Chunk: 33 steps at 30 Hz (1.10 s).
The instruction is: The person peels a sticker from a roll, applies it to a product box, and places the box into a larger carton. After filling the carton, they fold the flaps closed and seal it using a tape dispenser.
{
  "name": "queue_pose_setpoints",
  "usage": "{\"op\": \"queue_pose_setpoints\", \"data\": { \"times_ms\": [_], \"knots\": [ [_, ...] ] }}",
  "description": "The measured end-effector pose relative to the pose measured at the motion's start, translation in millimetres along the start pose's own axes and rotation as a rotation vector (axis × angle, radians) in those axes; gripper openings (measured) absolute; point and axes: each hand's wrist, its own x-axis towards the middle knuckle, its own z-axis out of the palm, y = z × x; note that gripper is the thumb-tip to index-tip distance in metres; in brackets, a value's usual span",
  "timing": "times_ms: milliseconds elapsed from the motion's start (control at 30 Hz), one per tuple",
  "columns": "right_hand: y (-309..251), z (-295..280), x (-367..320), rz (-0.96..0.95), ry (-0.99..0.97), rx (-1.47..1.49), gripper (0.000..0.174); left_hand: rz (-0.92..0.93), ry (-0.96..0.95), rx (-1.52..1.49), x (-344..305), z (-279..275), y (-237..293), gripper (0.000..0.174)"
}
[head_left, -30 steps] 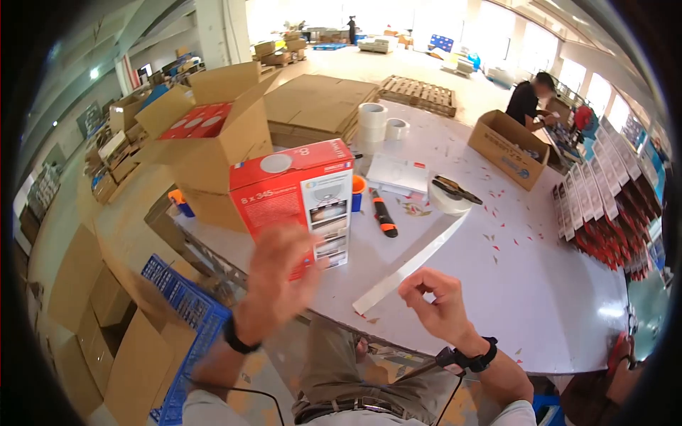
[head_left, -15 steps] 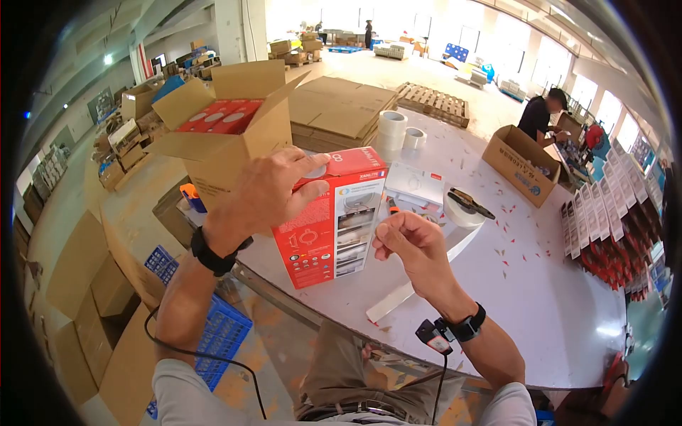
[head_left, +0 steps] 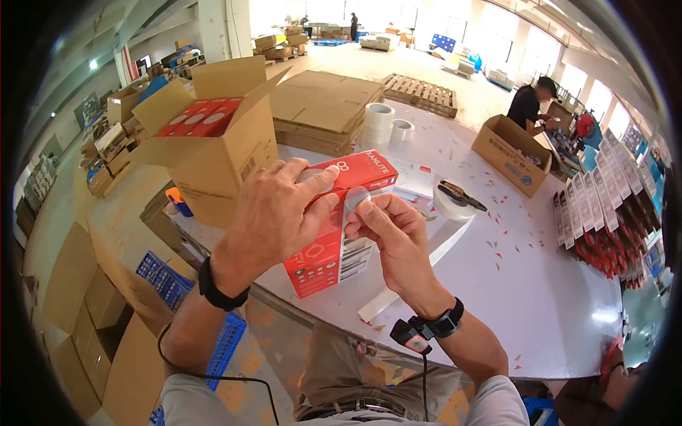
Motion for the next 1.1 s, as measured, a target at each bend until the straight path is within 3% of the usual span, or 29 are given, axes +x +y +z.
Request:
{"op": "queue_pose_setpoints", "data": {
  "times_ms": [533,1100],
  "knots": [
    [2.1,18.5,8.1,0.081,0.115,0.048,0.020,0.011,0.053,-0.203,-8.8,-5.9,-0.6,0.039],
    [0.3,23.5,9.5,0.134,0.148,0.062,0.020,0.161,0.026,-0.095,-16.9,-4.9,-11.1,0.042]
  ]
}}
